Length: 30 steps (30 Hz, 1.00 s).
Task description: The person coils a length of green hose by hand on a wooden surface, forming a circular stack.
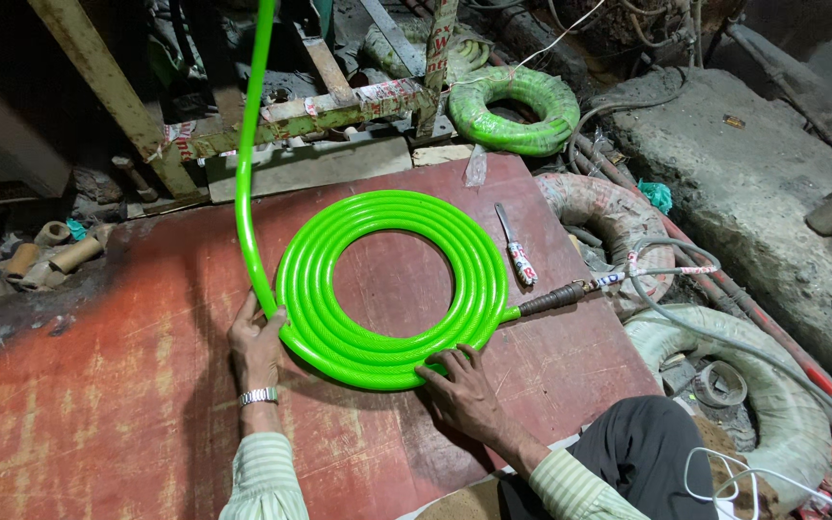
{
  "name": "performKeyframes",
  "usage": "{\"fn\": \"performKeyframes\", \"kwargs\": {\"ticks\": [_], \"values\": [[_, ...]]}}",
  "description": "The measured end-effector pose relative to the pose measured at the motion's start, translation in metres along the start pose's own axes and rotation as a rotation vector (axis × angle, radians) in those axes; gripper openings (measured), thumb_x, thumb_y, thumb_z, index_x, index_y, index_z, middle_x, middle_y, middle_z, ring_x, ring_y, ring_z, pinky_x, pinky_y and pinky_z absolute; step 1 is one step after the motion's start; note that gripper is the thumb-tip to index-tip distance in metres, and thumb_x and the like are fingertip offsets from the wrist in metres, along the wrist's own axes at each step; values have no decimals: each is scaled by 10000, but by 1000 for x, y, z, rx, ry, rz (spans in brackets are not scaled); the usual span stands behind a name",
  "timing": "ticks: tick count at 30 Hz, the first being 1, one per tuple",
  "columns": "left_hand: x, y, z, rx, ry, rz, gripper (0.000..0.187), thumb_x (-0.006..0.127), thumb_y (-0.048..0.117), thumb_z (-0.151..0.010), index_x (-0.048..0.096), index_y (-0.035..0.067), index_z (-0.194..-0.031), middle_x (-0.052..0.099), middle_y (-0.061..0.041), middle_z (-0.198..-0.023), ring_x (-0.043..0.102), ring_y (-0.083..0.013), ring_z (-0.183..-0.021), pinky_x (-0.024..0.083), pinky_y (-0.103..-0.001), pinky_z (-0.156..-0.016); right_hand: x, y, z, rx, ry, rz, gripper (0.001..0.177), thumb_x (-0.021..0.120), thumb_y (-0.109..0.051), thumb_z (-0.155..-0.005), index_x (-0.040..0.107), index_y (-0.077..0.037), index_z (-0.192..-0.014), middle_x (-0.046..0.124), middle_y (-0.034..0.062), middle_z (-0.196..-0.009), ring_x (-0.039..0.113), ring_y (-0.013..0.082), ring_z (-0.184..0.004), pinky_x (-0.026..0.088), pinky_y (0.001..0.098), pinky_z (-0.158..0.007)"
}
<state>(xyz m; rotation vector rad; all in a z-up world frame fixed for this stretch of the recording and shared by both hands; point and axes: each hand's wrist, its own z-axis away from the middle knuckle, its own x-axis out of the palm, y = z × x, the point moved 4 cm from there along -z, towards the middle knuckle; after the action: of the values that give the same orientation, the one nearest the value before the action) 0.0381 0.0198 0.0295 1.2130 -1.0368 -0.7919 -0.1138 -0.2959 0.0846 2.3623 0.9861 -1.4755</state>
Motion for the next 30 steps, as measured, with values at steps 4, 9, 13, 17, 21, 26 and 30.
{"fn": "performKeyframes", "kwargs": {"ticks": [4,9,13,17,21,26,30], "values": [[13,20,1,174,-131,-291,594,678,-26,-844,563,25,-1424,643,-119,-1324,612,-177,-1114,498,-280,-979,-11,-6,-8,5,12,-36,276,631,-259,-972,646,-92,-1191,601,154,-1104,572,332,-977,373,526,-938],[40,68,22,223,-350,-573,526,582,-1,-908,634,193,-1394,628,-31,-1304,592,-198,-1230,387,-244,-1119,0,11,-29,141,56,-147,261,583,-327,-1004,662,-149,-1178,618,147,-1125,578,327,-983,417,462,-833],[50,71,23,252,-440,-482,546,583,-139,-854,744,184,-1264,688,-105,-1155,667,-286,-1130,571,-405,-968,0,34,-90,584,200,-867,349,650,-243,-955,641,-18,-1222,614,272,-1105,696,441,-866,580,534,-824],[47,56,14,227,-453,-498,519,637,-89,-852,758,230,-1244,704,-74,-1163,676,-232,-1125,555,-377,-1003,2,63,-160,935,304,-1728,707,709,-260,-913,387,-38,-1502,495,148,-1257,629,350,-1128,578,579,-956],[36,32,-2,210,-427,-462,562,630,-100,-852,706,190,-1327,682,-137,-1233,666,-298,-1151,565,-412,-984,-47,97,-221,897,436,-1985,548,677,-341,-897,620,-8,-1329,702,134,-1137,723,240,-987,596,368,-849],[26,14,-12,173,-348,-382,575,598,-123,-862,615,76,-1401,622,-208,-1310,696,-339,-1094,572,-420,-952,-146,136,-273,514,740,-1910,467,745,-317,-869,643,-35,-1226,704,183,-1023,637,269,-874,514,428,-873],[15,5,-10,225,-197,-630,503,619,43,-893,601,134,-1387,656,-124,-1265,642,-291,-1175,467,-379,-1005,-220,148,-299,440,803,-1580,600,569,-484,-787,644,-15,-1153,703,171,-1099,673,272,-1001,549,423,-891]]}}
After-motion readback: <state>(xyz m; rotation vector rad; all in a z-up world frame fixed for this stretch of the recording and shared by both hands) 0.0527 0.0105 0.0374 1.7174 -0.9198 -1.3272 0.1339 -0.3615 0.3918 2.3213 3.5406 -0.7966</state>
